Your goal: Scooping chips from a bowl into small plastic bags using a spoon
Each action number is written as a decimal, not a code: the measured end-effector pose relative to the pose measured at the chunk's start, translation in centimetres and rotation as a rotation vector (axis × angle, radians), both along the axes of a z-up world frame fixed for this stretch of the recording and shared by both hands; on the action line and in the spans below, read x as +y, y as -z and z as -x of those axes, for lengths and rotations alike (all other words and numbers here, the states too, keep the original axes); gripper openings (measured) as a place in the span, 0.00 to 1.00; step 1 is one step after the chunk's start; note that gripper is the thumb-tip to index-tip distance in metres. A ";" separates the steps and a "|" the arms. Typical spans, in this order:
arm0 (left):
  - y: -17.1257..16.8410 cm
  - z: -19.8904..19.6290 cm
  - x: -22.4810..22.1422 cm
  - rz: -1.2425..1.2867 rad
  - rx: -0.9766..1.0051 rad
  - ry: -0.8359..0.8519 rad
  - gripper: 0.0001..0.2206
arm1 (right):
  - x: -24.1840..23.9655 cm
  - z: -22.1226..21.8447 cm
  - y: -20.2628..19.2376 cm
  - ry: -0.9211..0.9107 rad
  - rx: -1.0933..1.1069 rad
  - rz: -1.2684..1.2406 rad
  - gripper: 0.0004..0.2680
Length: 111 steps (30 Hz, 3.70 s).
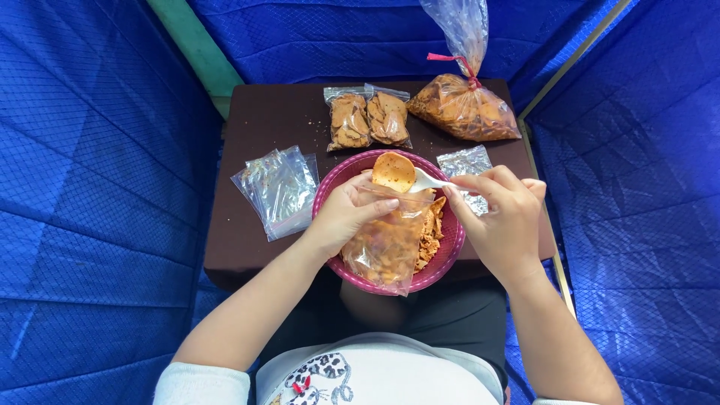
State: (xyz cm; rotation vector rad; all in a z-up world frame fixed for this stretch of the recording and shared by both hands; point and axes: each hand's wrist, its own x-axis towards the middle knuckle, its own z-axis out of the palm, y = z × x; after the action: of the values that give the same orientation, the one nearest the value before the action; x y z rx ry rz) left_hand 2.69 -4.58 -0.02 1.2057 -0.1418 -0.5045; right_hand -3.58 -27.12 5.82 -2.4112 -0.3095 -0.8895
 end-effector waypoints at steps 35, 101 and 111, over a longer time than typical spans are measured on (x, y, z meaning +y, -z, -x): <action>-2.1 0.5 -0.5 0.027 0.022 -0.099 0.38 | -0.9 -0.6 0.3 0.005 -0.156 0.064 0.06; -1.8 1.6 -0.9 0.102 -0.305 -0.372 0.15 | 3.1 -2.8 0.7 -0.167 0.496 -0.590 0.04; -1.8 0.2 0.3 0.117 -0.297 -0.226 0.26 | 2.8 -4.1 0.7 -0.284 0.453 -0.771 0.02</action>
State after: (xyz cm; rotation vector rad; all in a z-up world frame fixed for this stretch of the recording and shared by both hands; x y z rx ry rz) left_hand 2.51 -4.30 1.76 1.1596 -0.2807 -0.1164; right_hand 0.50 -24.37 5.07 -1.7156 -0.0977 -0.2380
